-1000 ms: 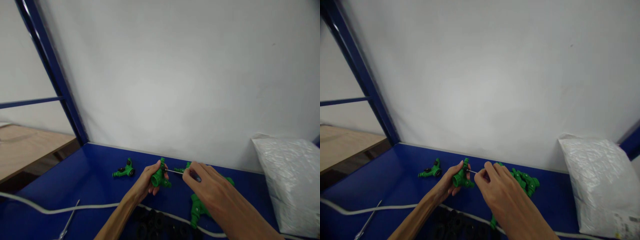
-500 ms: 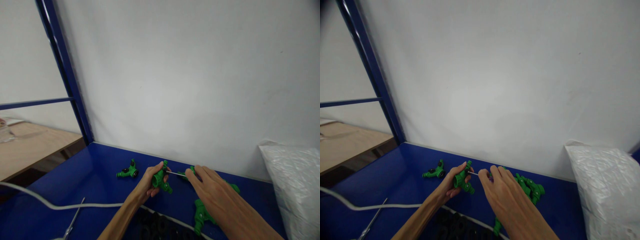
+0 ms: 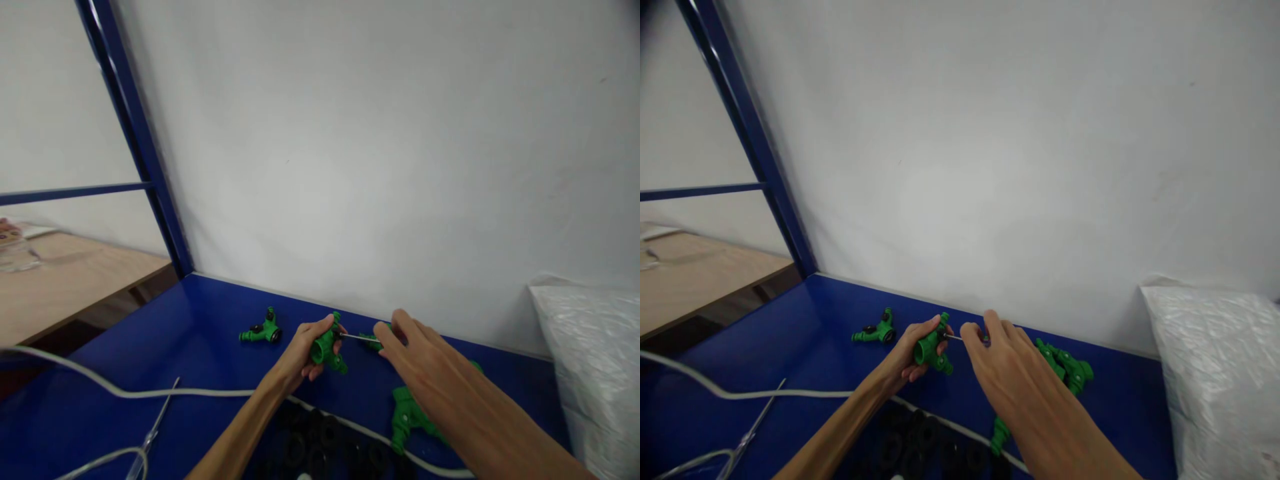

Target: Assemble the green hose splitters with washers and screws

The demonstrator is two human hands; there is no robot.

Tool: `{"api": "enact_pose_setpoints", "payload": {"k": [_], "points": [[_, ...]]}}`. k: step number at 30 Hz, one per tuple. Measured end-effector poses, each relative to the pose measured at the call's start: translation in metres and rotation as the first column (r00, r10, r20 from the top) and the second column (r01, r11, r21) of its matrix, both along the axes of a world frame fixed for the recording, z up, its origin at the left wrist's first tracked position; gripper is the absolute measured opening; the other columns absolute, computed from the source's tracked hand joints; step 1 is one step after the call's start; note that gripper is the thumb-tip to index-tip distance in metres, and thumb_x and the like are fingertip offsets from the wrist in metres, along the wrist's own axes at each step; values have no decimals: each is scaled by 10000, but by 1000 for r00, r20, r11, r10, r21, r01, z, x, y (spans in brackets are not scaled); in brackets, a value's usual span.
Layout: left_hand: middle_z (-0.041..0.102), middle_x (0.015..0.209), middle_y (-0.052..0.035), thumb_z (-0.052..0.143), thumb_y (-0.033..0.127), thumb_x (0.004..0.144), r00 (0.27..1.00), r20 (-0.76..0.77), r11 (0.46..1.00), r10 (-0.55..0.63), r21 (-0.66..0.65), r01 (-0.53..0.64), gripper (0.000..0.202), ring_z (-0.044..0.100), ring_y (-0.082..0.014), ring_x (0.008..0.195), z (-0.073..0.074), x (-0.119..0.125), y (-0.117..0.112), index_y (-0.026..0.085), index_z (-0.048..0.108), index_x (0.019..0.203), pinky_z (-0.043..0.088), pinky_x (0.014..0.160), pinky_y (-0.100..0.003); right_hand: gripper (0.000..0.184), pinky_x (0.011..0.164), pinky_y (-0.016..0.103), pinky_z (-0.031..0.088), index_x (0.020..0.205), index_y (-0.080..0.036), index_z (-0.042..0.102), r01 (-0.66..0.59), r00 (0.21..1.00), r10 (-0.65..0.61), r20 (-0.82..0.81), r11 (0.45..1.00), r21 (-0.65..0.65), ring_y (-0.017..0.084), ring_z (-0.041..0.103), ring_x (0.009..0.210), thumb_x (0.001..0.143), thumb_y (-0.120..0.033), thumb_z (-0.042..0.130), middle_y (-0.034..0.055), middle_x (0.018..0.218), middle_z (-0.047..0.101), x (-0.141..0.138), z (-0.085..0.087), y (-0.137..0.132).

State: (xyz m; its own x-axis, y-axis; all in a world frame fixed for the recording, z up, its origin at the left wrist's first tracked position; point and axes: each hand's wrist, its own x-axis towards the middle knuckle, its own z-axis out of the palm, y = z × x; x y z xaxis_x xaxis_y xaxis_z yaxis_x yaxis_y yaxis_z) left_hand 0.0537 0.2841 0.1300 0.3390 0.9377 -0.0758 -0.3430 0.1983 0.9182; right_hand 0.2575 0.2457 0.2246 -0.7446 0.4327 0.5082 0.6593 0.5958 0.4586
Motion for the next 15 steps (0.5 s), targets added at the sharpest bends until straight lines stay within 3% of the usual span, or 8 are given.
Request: {"api": "enact_pose_setpoints", "payload": {"k": [3, 5, 10, 15], "points": [[625, 665, 0, 570, 573, 888, 1000, -15, 1000, -7, 2, 7, 510, 386, -16, 250, 1, 1, -1, 83, 695, 954, 168, 228, -158, 337, 559, 325, 512, 921, -173, 557, -33, 999, 33, 8, 999, 0, 212, 648, 614, 784, 91, 399, 82, 819, 639, -1, 7, -1], [624, 662, 0, 564, 568, 894, 1000, -15, 1000, -6, 8, 6, 506, 385, -15, 249, 2, 1, -3, 82, 696, 954, 171, 227, -156, 279, 557, 357, 510, 873, -194, 549, -28, 999, 28, 21, 1000, 1, 230, 644, 604, 842, 44, 406, 69, 796, 642, 1, 8, 1], [623, 665, 0, 567, 557, 893, 1000, -16, 1000, 4, 12, -4, 491, 386, -14, 253, 4, 0, -3, 86, 693, 951, 181, 232, -154, 253, 542, 386, 471, 803, -226, 532, 18, 998, -16, 60, 999, -34, 251, 635, 567, 999, -137, 398, 35, 698, 619, 11, -6, 6], [614, 664, 6, 572, 571, 883, 1000, -6, 1000, 22, 4, -22, 503, 380, -11, 251, 3, -3, 0, 86, 692, 946, 153, 229, -153, 169, 601, 355, 488, 1006, -170, 563, 14, 1000, -13, 6, 997, -81, 240, 669, 649, 969, -82, 424, 72, 796, 660, 10, -17, 6]]}}
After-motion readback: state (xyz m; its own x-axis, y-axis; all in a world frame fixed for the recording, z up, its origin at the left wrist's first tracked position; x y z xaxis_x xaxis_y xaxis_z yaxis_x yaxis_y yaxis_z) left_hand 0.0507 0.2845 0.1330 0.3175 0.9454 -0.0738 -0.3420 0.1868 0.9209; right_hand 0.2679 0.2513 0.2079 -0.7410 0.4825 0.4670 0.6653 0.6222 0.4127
